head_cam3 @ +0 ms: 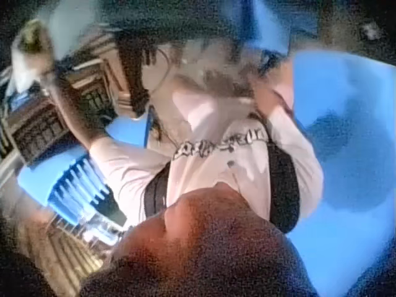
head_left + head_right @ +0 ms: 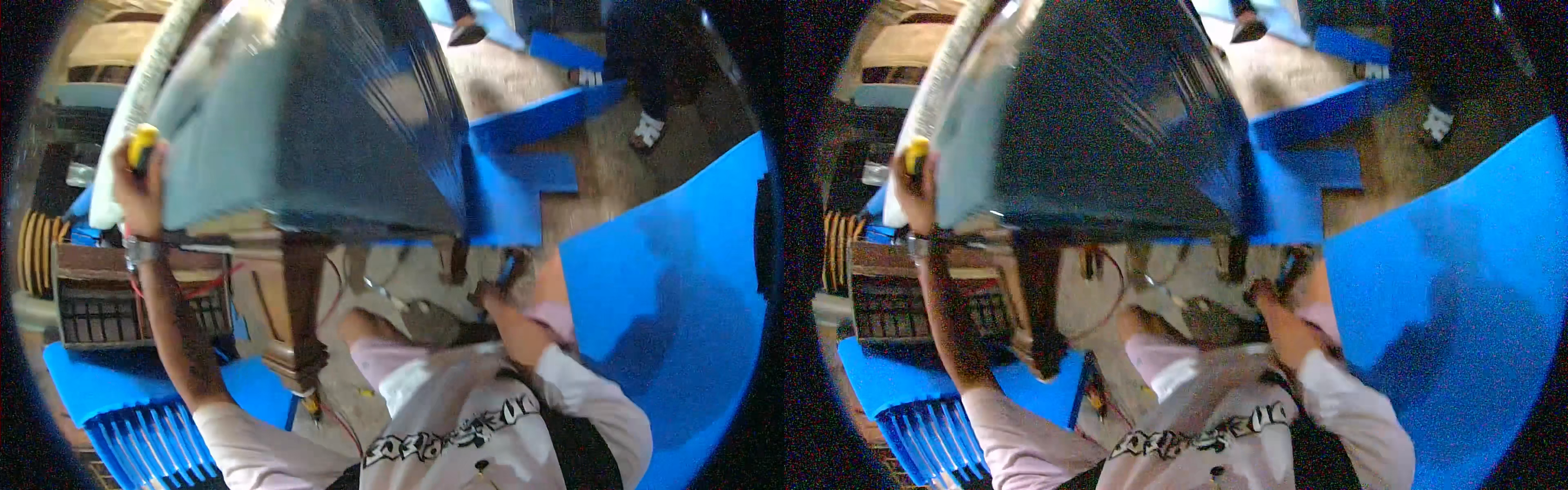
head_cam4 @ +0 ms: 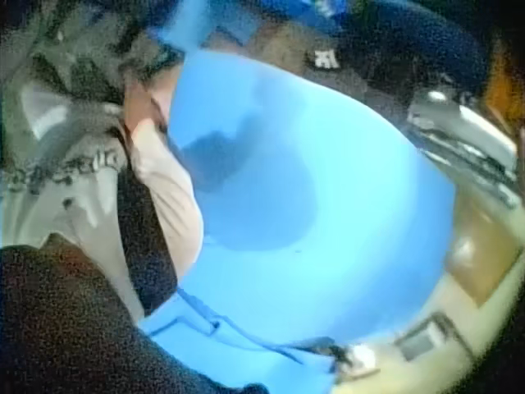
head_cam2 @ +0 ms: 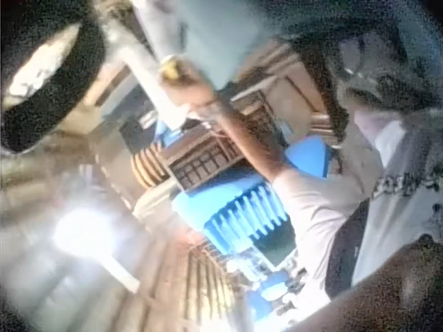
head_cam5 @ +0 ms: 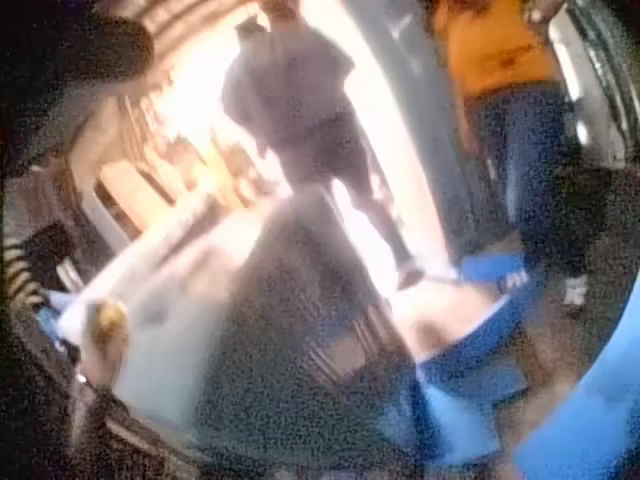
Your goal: The person removes fabric and staples from an armchair frame using a screwdriver, pliers, and a hammer. Then, the person secures the fabric to the frame using a pneumatic staple gun.
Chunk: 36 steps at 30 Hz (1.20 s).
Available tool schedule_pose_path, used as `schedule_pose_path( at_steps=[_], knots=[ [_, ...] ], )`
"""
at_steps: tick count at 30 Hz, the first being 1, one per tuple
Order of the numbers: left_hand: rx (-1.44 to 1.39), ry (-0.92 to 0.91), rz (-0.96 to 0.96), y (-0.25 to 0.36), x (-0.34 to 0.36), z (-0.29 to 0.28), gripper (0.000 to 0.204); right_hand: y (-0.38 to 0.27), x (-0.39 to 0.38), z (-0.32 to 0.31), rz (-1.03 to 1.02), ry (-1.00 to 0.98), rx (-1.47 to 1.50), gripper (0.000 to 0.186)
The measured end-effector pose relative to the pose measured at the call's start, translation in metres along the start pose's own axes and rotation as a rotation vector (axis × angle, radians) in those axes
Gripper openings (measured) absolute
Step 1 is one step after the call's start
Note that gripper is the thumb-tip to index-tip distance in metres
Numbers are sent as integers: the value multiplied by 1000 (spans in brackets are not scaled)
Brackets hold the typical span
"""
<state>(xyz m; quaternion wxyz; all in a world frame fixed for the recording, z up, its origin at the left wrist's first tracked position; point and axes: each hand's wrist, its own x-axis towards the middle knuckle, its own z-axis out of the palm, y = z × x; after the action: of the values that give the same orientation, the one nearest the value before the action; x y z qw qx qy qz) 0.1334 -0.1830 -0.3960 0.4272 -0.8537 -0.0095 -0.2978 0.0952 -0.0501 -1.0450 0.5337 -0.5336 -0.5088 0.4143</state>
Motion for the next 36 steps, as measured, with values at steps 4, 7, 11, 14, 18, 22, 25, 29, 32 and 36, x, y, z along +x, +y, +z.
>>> schedule_pose_path(
  at_steps=[4,7,11,14,18,22,25,29,32,36],
  knots=[
    [312,-14,326,85,-9,-31,47,-100,-72,-74,-362,107,421,43],
    [420,-44,432,181,-50,-42,39,-161,-170,-153,-1095,645,491,36],
    [36,-877,786,295,-93,-27,26,-194,-228,-184,-1532,494,402,57],
    [-66,-941,801,331,-115,-6,15,-189,-238,-147,-1355,-109,493,64],
    [-206,-1243,847,337,-122,38,21,-152,-213,-115,-1460,-64,715,73],
    [-147,-975,604,322,-75,13,39,-116,-203,-100,-971,-183,757,60],
    [-163,-402,345,266,-53,-8,40,-101,-179,-103,-922,57,873,53],
    [186,-270,217,224,-51,-8,41,-116,-167,-119,-953,400,589,44],
    [-68,-220,186,216,-51,15,52,-127,-167,-136,-1054,591,497,43],
    [-399,-197,129,214,-60,29,60,-151,-174,-162,-1116,728,383,44]
  ],
)
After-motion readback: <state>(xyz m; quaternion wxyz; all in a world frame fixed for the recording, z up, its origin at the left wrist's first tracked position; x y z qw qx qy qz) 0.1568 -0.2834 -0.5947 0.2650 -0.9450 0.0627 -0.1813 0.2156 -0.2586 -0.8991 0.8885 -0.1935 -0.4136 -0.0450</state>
